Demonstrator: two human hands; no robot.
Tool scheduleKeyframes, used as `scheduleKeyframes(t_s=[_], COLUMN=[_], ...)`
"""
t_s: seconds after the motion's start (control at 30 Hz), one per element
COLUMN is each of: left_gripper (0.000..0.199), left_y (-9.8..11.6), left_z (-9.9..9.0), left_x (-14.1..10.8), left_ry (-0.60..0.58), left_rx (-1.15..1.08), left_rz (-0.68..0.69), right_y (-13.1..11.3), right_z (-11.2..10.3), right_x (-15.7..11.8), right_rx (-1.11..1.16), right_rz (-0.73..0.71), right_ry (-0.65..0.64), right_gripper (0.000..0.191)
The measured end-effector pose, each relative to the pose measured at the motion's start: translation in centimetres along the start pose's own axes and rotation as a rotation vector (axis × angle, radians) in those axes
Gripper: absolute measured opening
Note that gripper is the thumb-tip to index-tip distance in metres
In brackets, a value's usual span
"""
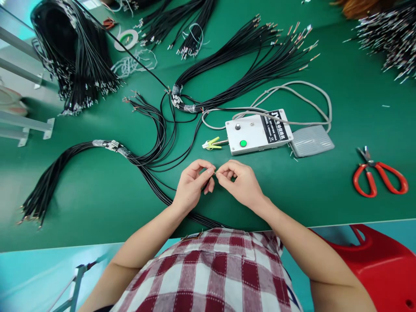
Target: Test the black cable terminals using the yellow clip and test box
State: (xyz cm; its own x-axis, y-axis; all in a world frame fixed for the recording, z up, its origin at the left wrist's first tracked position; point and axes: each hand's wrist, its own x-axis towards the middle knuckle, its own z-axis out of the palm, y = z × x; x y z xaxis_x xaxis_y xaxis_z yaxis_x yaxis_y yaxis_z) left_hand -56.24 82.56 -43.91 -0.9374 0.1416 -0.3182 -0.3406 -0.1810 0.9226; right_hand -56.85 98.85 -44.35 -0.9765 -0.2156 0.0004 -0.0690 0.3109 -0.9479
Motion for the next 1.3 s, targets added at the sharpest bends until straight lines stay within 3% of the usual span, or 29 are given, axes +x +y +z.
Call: scheduleKeyframes(t_s=[0.2, 0.37, 0.47, 0.57, 0.73, 0.93, 1.1, 1.3], left_gripper=[0.022, 0.032, 0.033, 0.027, 0.019, 0.03, 0.031, 0.021], left_y=[-1.4, -1.6, -1.4, -1.3, -1.0, 0.4, 1.2, 0.6], left_z=[-0.6, -0.9, -1.0, -1.3, -2.4, -4.2, -4.7, -4.8], left_x=[-0.3, 0.3, 0.5, 0.5, 1.2, 3.8, 5.5, 6.8], left_ry=[0.071, 0.067, 0.047, 0.013, 0.065, 0.167, 0.19, 0.226], left_rx=[0.287, 0.131, 0.126, 0.196, 0.46, 0.102, 0.067, 0.197], left_rz=[0.254, 0.121, 0.1, 0.124, 0.36, 0.211, 0.184, 0.207], right_y=[0.1, 0.4, -0.2, -0.9, -0.9, -1.8, -1.1, -0.3], right_z=[-0.8, -1.4, -1.4, -0.9, -0.3, -0.9, -0.5, -0.6], right_x=[0.3, 0.3, 0.4, 0.9, 1.9, 5.3, 8.8, 10.0], right_rx=[-0.386, -0.55, -0.726, -0.867, -0.902, -1.027, -1.052, -0.909], right_rz=[-0.202, -0.252, -0.346, -0.454, -0.497, -0.521, -0.485, -0.522], right_ry=[-0.059, -0.046, -0.02, -0.083, -0.087, 0.004, -0.097, -0.103], right_gripper=[0.014, 0.01, 0.021, 0.017, 0.026, 0.012, 0.019, 0.027])
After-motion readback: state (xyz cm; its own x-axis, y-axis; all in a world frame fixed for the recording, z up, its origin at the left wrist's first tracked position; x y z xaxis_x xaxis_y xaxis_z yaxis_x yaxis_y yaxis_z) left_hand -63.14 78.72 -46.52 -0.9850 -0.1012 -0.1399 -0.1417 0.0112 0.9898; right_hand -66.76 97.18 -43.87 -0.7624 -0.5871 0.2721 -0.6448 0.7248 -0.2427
